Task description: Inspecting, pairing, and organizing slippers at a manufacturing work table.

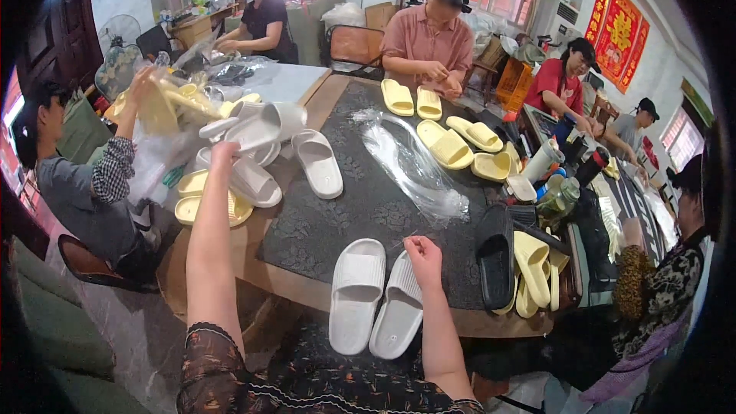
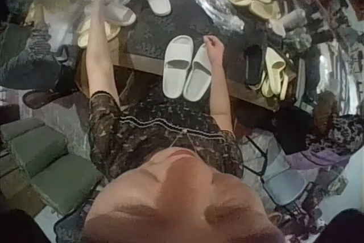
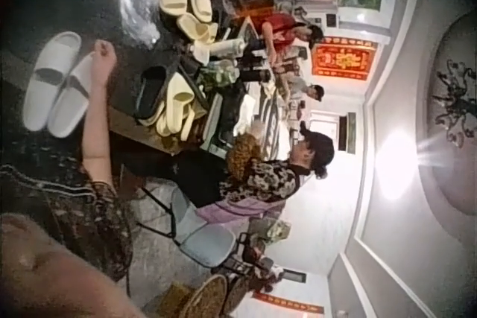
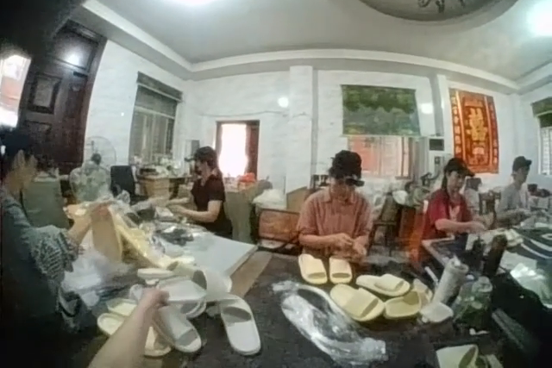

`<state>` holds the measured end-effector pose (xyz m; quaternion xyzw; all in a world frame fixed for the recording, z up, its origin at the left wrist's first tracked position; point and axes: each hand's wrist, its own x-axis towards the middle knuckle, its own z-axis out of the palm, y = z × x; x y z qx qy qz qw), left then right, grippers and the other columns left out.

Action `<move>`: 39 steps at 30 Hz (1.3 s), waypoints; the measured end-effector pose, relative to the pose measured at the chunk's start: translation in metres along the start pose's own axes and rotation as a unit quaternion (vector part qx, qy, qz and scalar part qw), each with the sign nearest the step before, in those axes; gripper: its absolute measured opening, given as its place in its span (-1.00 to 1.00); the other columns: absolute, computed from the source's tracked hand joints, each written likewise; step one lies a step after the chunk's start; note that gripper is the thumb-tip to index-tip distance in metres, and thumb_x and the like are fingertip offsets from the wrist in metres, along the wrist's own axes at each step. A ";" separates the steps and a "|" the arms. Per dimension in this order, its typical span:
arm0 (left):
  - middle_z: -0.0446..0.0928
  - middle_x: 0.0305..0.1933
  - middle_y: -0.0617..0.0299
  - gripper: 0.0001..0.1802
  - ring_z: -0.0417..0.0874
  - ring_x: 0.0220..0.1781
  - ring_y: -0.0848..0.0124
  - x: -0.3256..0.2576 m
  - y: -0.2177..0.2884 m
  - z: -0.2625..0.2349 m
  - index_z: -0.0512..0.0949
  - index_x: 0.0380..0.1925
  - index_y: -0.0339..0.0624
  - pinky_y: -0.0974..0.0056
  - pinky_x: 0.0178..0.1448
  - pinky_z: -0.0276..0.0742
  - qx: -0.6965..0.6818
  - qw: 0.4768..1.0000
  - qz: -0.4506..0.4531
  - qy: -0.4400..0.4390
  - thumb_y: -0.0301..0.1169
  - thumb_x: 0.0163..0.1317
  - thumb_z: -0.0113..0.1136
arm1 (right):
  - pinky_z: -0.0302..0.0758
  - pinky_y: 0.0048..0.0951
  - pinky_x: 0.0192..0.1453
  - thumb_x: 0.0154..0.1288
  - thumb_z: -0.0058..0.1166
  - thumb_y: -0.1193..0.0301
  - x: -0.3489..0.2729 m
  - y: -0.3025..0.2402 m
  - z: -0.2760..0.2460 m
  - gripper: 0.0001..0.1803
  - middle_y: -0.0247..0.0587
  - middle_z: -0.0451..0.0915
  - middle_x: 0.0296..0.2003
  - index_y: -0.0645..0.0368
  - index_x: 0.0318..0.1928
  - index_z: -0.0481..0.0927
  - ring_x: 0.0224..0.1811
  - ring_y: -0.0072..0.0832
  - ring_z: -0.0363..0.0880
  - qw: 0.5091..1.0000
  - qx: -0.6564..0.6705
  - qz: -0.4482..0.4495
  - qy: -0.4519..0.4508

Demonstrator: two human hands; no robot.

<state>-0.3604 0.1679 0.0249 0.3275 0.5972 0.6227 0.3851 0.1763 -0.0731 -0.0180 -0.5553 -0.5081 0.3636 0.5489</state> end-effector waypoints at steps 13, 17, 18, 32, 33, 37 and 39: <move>0.49 0.11 0.16 -0.60 0.57 0.10 0.33 -0.239 0.041 0.046 0.33 0.15 -0.24 0.17 0.13 0.56 -0.251 0.950 0.000 -0.184 -0.52 0.33 0.08 | 0.46 -0.55 -0.14 0.25 0.22 0.44 -0.001 -0.034 -0.006 -0.74 -0.23 0.61 -0.32 0.26 -0.07 0.62 -0.33 -0.50 0.54 0.922 -0.219 -0.263 0.181; 0.45 0.22 0.19 -0.49 0.51 0.19 0.35 -0.304 0.010 0.032 0.30 0.26 -0.22 0.23 0.12 0.54 -0.182 0.949 -0.113 -0.232 -0.39 0.33 0.11 | 0.47 -0.44 -0.28 0.20 0.27 0.40 -0.040 -0.076 -0.018 -0.82 -0.17 0.57 -0.46 0.24 -0.23 0.67 -0.45 -0.41 0.53 0.968 -0.160 -0.165 0.098; 0.45 0.22 0.19 -0.47 0.50 0.19 0.36 -0.313 0.003 0.029 0.29 0.27 -0.22 0.23 0.11 0.54 -0.184 0.945 -0.141 -0.232 -0.39 0.32 0.13 | 0.44 -0.42 -0.37 0.19 0.29 0.38 -0.054 -0.084 -0.018 -0.85 -0.19 0.55 -0.53 0.19 -0.30 0.69 -0.53 -0.43 0.49 0.969 -0.155 -0.173 0.081; 0.54 0.13 0.18 -0.52 0.59 0.12 0.31 -0.361 -0.021 0.027 0.38 0.19 -0.21 0.15 0.12 0.58 -0.225 0.901 -0.229 -0.292 -0.48 0.26 0.16 | 0.54 -0.02 -0.21 0.18 0.21 0.04 -0.099 -0.047 0.026 -0.45 0.11 0.64 -0.41 0.31 -0.14 0.41 -0.32 0.06 0.65 0.927 -0.363 0.000 -0.096; 0.54 0.14 0.17 -0.52 0.59 0.12 0.30 -0.361 -0.020 0.025 0.37 0.19 -0.21 0.15 0.13 0.58 -0.223 0.906 -0.244 -0.263 -0.48 0.26 0.15 | 0.55 -0.02 -0.21 0.18 0.21 0.07 -0.097 -0.045 0.026 -0.47 0.11 0.64 -0.41 0.30 -0.14 0.41 -0.32 0.07 0.65 0.936 -0.345 -0.012 -0.070; 0.50 0.15 0.12 -0.53 0.58 0.12 0.25 -0.357 -0.021 0.013 0.34 0.20 -0.25 0.12 0.17 0.57 -0.271 0.901 -0.259 -0.219 -0.49 0.28 0.11 | 0.55 0.01 -0.19 0.17 0.20 0.19 -0.098 -0.038 0.015 -0.51 0.15 0.63 -0.42 0.31 -0.06 0.41 -0.34 0.09 0.64 0.927 -0.372 -0.016 -0.039; 0.49 0.16 0.10 -0.54 0.58 0.12 0.22 -0.355 -0.025 0.006 0.33 0.19 -0.27 0.12 0.18 0.57 -0.319 0.886 -0.242 -0.236 -0.49 0.29 0.11 | 0.55 0.01 -0.19 0.19 0.16 0.26 -0.098 -0.034 0.007 -0.56 0.16 0.63 -0.40 0.28 -0.02 0.42 -0.31 0.09 0.64 0.924 -0.376 0.010 -0.069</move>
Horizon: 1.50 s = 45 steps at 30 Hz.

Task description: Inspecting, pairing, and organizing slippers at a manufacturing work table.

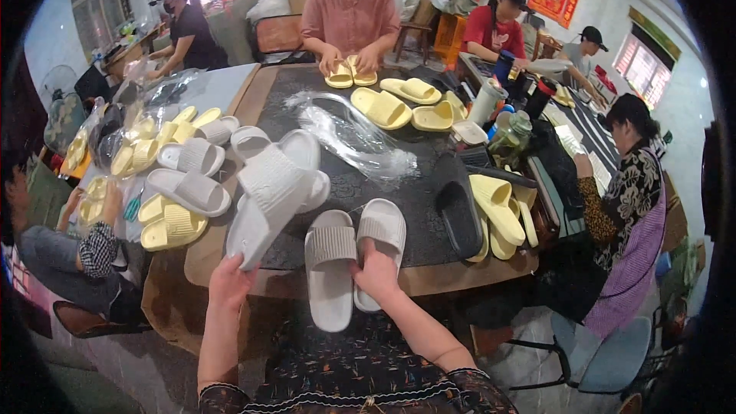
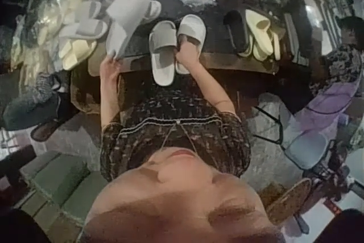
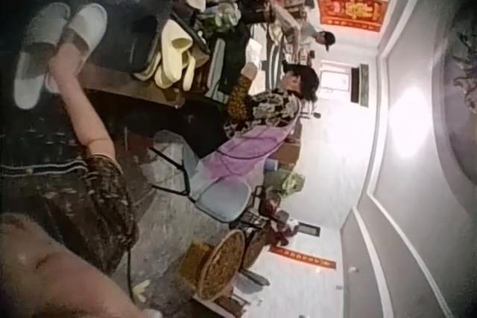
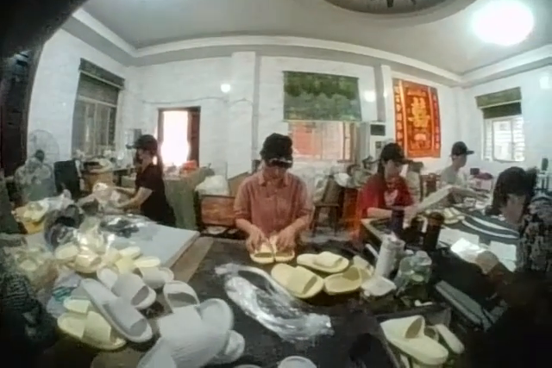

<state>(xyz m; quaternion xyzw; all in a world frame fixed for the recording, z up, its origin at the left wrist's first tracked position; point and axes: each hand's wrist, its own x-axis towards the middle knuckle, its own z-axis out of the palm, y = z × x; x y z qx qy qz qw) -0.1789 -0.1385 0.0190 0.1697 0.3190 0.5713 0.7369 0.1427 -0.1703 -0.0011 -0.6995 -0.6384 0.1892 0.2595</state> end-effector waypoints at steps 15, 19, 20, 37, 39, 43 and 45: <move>0.49 0.21 0.11 -0.40 0.56 0.18 0.27 0.009 -0.058 0.024 0.32 0.27 -0.27 0.16 0.19 0.52 0.168 0.977 -0.114 -0.060 -0.46 0.21 0.18 | 0.54 -0.14 -0.16 -0.08 0.12 0.63 -0.026 0.034 -0.158 -0.45 0.09 0.63 -0.28 0.15 0.05 0.54 -0.25 -0.01 0.65 0.918 -0.029 -0.081 0.387; 0.45 0.23 0.12 -0.37 0.53 0.19 0.25 0.011 -0.074 0.036 0.26 0.32 -0.28 0.15 0.22 0.49 0.232 0.950 -0.187 -0.095 -0.47 0.25 0.18 | 0.55 -0.13 -0.12 0.05 0.08 0.55 0.008 0.067 -0.212 -0.53 0.10 0.65 -0.24 0.20 0.07 0.54 -0.19 -0.01 0.65 0.911 -0.103 0.041 0.398; 0.46 0.22 0.13 -0.36 0.53 0.18 0.26 0.012 -0.075 0.038 0.26 0.32 -0.26 0.17 0.21 0.50 0.271 0.938 -0.197 -0.094 -0.44 0.25 0.21 | 0.55 -0.13 -0.11 0.09 0.07 0.51 0.018 0.077 -0.224 -0.55 0.09 0.66 -0.24 0.19 0.07 0.54 -0.19 -0.01 0.65 0.920 -0.102 0.076 0.371; 0.35 0.29 -0.17 -0.27 0.28 0.37 -0.09 0.135 -0.020 0.073 0.38 0.21 -0.23 -0.03 0.39 0.27 0.802 0.534 0.264 -0.044 -0.20 0.04 0.39 | 0.57 -0.15 -0.16 0.21 0.19 -0.05 -0.005 0.005 -0.104 -0.34 -0.04 0.65 -0.26 0.14 0.17 0.46 -0.26 -0.13 0.66 0.999 -0.028 -0.040 -0.006; 0.46 0.18 -0.04 -0.27 0.37 0.30 -0.01 0.140 -0.027 0.076 0.41 0.18 -0.21 -0.03 0.32 0.34 0.827 0.502 0.244 -0.068 -0.09 0.04 0.38 | 0.57 -0.11 -0.16 0.21 0.15 -0.10 -0.008 -0.008 -0.077 -0.27 0.00 0.66 -0.25 0.15 0.20 0.39 -0.21 -0.07 0.67 0.996 -0.048 -0.055 -0.053; 0.52 -0.02 0.03 -0.28 0.50 0.09 0.06 0.126 -0.042 0.083 0.45 0.09 -0.14 -0.03 0.10 0.45 0.876 0.407 0.258 0.008 0.01 -0.01 0.39 | 0.57 -0.06 -0.17 0.21 0.14 -0.11 -0.001 -0.006 -0.051 -0.22 0.06 0.65 -0.26 0.15 0.24 0.27 -0.21 -0.02 0.67 0.996 -0.059 -0.035 -0.049; 0.52 -0.02 0.01 -0.30 0.51 0.08 0.05 0.113 -0.048 0.085 0.44 0.08 -0.14 -0.02 0.08 0.48 0.879 0.423 0.220 0.017 0.00 0.00 0.39 | 0.57 -0.05 -0.19 0.22 0.14 -0.01 0.008 0.003 -0.044 -0.29 0.07 0.64 -0.22 0.12 0.25 0.29 -0.24 -0.01 0.66 0.997 -0.062 -0.030 -0.021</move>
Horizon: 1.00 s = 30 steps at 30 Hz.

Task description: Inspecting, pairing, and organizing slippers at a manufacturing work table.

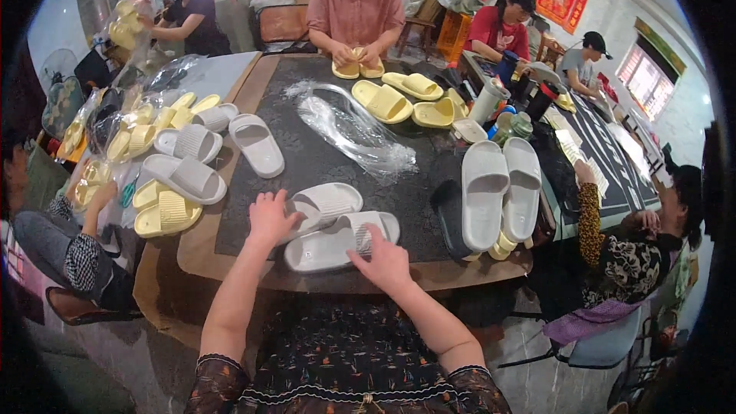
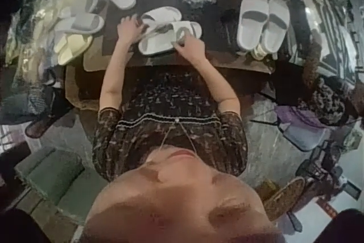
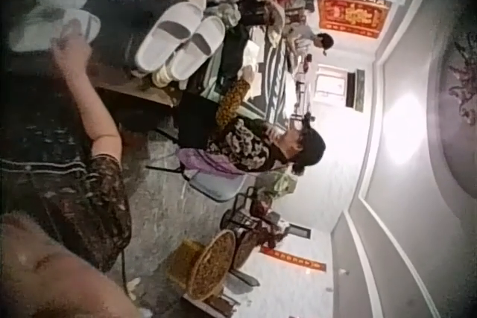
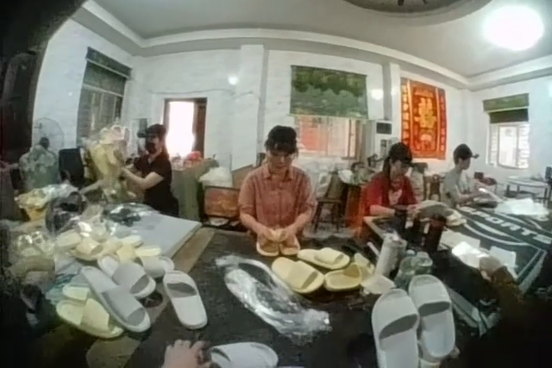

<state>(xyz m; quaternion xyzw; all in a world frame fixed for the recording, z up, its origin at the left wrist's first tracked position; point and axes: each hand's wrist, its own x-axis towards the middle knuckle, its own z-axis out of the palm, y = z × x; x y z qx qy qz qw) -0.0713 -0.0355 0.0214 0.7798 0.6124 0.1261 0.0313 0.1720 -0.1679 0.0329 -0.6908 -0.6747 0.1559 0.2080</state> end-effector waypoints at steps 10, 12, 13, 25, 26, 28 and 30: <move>0.58 -0.40 0.05 -0.38 0.65 -0.29 0.02 -0.085 0.020 -0.015 0.38 0.05 -0.22 0.03 -0.18 0.55 -0.232 0.961 -0.022 -0.148 -0.10 0.09 0.35 | 0.56 -0.20 -0.28 0.12 0.14 0.38 0.033 0.056 -0.001 -0.51 -0.20 0.47 -0.31 -0.14 0.13 0.56 -0.36 -0.20 0.60 0.983 0.063 -0.101 0.141; 0.58 -0.40 0.08 -0.41 0.65 -0.30 0.04 -0.087 0.021 -0.026 0.44 -0.03 -0.25 0.06 -0.18 0.54 -0.240 0.956 -0.026 -0.164 -0.08 0.09 0.35 | 0.54 -0.23 -0.31 0.10 0.16 0.42 0.033 0.057 -0.002 -0.51 -0.24 0.45 -0.35 -0.15 0.11 0.58 -0.41 -0.24 0.55 0.979 0.077 -0.119 0.148; 0.58 -0.37 0.08 -0.44 0.64 -0.29 0.05 -0.083 0.020 -0.031 0.47 -0.06 -0.26 0.07 -0.16 0.54 -0.236 0.955 -0.032 -0.174 -0.08 0.09 0.35 | 0.53 -0.24 -0.31 0.11 0.15 0.42 0.032 0.056 -0.002 -0.52 -0.24 0.44 -0.36 -0.15 0.10 0.59 -0.42 -0.25 0.55 0.981 0.079 -0.110 0.141; 0.59 -0.04 0.01 -0.58 0.53 0.06 0.04 0.037 0.068 0.027 0.56 -0.08 -0.28 0.08 0.27 0.32 -0.183 0.959 0.214 0.027 -0.31 0.06 0.28 | 0.48 -0.32 -0.36 0.02 0.14 0.51 0.029 0.056 0.005 -0.54 -0.24 0.38 -0.42 -0.13 0.00 0.68 -0.48 -0.34 0.49 0.967 0.133 -0.134 0.173; 0.59 -0.03 0.01 -0.58 0.53 0.07 0.03 0.047 0.072 0.037 0.56 -0.06 -0.27 0.08 0.28 0.31 -0.171 0.961 0.219 0.003 -0.33 0.05 0.27 | 0.47 -0.35 -0.36 -0.02 0.13 0.55 0.030 0.056 0.006 -0.51 -0.23 0.35 -0.45 -0.13 -0.01 0.68 -0.49 -0.35 0.47 0.960 0.139 -0.150 0.191; 0.65 -0.14 0.02 -0.65 0.59 0.01 0.06 0.062 0.080 0.054 0.63 -0.12 -0.20 0.07 0.22 0.39 -0.131 0.969 0.210 -0.015 -0.37 0.04 0.23 | 0.47 -0.36 -0.35 -0.03 0.13 0.55 0.030 0.057 0.008 -0.50 -0.23 0.34 -0.46 -0.12 -0.01 0.68 -0.49 -0.35 0.46 0.957 0.148 -0.161 0.192; 0.66 -0.24 0.02 -0.72 0.63 -0.10 0.08 0.066 0.082 0.065 0.66 -0.22 -0.18 0.07 0.10 0.47 -0.212 0.963 0.161 -0.026 -0.34 0.05 0.24 | 0.48 -0.37 -0.34 -0.05 0.12 0.57 0.028 0.059 0.010 -0.48 -0.23 0.34 -0.46 -0.12 0.00 0.68 -0.47 -0.35 0.45 0.956 0.165 -0.153 0.190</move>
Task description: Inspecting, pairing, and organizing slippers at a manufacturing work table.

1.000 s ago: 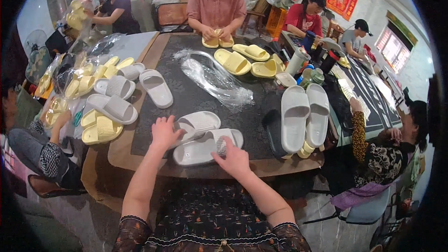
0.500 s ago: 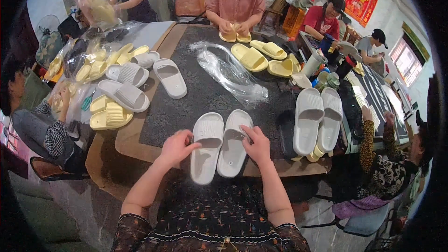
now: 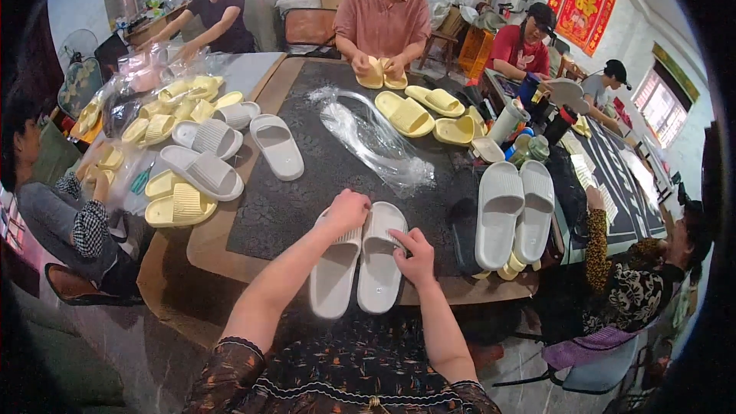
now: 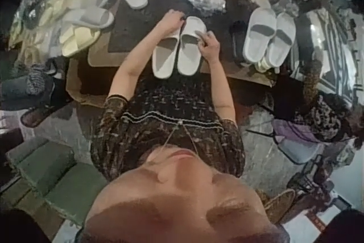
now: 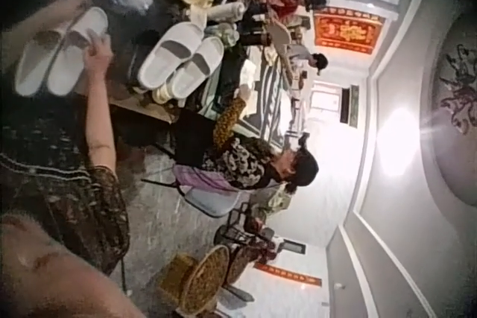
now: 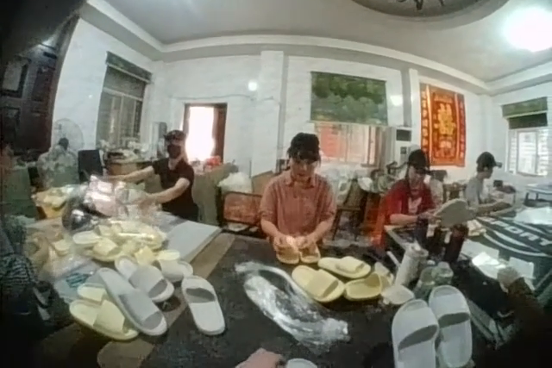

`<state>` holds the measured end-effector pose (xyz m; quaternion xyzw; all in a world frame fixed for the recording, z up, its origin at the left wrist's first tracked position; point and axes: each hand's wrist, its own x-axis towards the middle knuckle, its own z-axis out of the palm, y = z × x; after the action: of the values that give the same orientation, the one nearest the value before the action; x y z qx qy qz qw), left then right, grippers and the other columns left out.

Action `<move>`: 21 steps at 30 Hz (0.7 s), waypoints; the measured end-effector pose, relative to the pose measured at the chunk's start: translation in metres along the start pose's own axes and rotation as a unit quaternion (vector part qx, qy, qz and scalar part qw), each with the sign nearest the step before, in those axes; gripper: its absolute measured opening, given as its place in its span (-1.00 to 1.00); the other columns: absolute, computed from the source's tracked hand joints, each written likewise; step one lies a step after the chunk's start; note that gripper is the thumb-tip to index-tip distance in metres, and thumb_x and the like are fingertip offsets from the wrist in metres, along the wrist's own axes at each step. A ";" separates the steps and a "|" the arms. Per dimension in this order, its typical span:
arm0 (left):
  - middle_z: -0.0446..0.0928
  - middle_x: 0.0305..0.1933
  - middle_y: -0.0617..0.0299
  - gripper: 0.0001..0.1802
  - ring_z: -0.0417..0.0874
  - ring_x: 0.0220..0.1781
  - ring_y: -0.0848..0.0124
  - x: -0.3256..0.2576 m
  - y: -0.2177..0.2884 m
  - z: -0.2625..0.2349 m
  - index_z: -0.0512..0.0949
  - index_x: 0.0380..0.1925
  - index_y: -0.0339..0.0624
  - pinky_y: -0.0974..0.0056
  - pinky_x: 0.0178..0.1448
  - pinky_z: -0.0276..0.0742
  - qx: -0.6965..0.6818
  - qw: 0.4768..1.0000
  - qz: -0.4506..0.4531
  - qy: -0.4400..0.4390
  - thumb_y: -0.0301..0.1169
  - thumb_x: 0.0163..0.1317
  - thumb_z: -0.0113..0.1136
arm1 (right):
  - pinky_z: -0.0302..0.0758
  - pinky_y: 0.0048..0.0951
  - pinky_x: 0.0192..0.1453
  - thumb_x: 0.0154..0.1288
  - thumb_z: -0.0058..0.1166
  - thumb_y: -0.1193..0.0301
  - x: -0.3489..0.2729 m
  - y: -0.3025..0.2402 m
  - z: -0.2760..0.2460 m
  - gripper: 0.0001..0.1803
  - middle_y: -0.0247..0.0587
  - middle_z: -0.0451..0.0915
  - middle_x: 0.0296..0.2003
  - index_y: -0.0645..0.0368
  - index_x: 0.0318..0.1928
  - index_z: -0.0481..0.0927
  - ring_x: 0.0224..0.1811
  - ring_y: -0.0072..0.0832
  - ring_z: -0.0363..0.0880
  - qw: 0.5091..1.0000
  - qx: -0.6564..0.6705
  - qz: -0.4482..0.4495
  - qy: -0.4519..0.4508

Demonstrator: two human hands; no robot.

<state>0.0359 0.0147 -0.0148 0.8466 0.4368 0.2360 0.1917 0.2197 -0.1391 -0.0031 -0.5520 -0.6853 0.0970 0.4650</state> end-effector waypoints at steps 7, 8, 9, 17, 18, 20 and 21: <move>0.63 -0.39 0.06 -0.78 0.61 -0.29 0.16 -0.009 -0.002 0.006 0.61 -0.33 -0.26 0.15 -0.11 0.50 -0.241 0.950 -0.095 0.176 -0.32 0.26 0.14 | 0.35 -0.55 -0.40 0.09 0.12 0.54 0.003 0.013 -0.003 -0.74 -0.36 0.42 -0.49 0.17 -0.16 0.69 -0.51 -0.58 0.42 0.986 0.160 0.054 0.003; 0.62 -0.40 0.08 -0.78 0.61 -0.33 0.20 -0.009 -0.003 0.005 0.60 -0.32 -0.26 0.18 -0.14 0.51 -0.254 0.943 -0.104 0.188 -0.31 0.27 0.14 | 0.32 -0.57 -0.40 0.11 0.13 0.53 0.009 0.014 0.000 -0.79 -0.37 0.43 -0.50 0.20 -0.20 0.69 -0.50 -0.60 0.41 0.984 0.165 0.068 0.026; 0.62 -0.42 0.09 -0.77 0.61 -0.36 0.25 -0.008 -0.004 0.005 0.59 -0.32 -0.27 0.21 -0.17 0.51 -0.268 0.936 -0.114 0.200 -0.31 0.29 0.13 | 0.30 -0.60 -0.39 0.14 0.14 0.51 0.015 0.014 0.003 -0.83 -0.38 0.43 -0.52 0.23 -0.24 0.69 -0.50 -0.62 0.41 0.980 0.172 0.092 0.049; 0.51 -0.51 0.32 -0.82 0.48 -0.49 0.57 -0.001 -0.017 0.008 0.54 -0.33 -0.26 0.39 -0.38 0.41 -0.395 0.888 -0.134 0.195 -0.37 0.37 0.08 | 0.53 -0.27 -0.10 0.16 0.22 0.18 0.080 0.004 0.028 -0.69 -0.02 0.65 -0.34 0.16 -0.24 0.72 -0.25 -0.15 0.64 0.979 -0.073 0.153 -0.113; 0.50 -0.52 0.33 -0.82 0.47 -0.50 0.58 -0.002 -0.016 0.008 0.53 -0.33 -0.25 0.41 -0.39 0.40 -0.404 0.882 -0.138 0.197 -0.37 0.38 0.07 | 0.52 -0.20 -0.01 0.15 0.21 0.12 0.085 0.003 0.031 -0.67 -0.02 0.66 -0.30 0.11 -0.25 0.73 -0.16 -0.08 0.64 0.968 -0.091 0.166 -0.164; 0.50 -0.52 0.34 -0.83 0.46 -0.51 0.60 -0.003 -0.014 0.006 0.53 -0.30 -0.23 0.44 -0.41 0.39 -0.433 0.870 -0.123 0.201 -0.37 0.40 0.05 | 0.53 -0.20 -0.01 0.15 0.21 0.14 0.091 0.003 0.039 -0.68 -0.05 0.66 -0.29 0.11 -0.25 0.73 -0.15 -0.11 0.64 0.977 -0.074 0.145 -0.139; 0.49 -0.52 0.35 -0.84 0.45 -0.52 0.61 -0.003 -0.011 0.004 0.52 -0.29 -0.22 0.45 -0.42 0.38 -0.431 0.871 -0.138 0.191 -0.37 0.41 0.04 | 0.53 -0.20 -0.01 0.15 0.21 0.15 0.092 0.004 0.043 -0.69 -0.06 0.67 -0.28 0.11 -0.25 0.73 -0.15 -0.12 0.64 0.978 -0.073 0.145 -0.130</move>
<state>0.0291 0.0176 -0.0247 0.5496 0.4320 0.5295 0.4806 0.1945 -0.0428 0.0196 -0.6605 -0.6579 0.1839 0.3117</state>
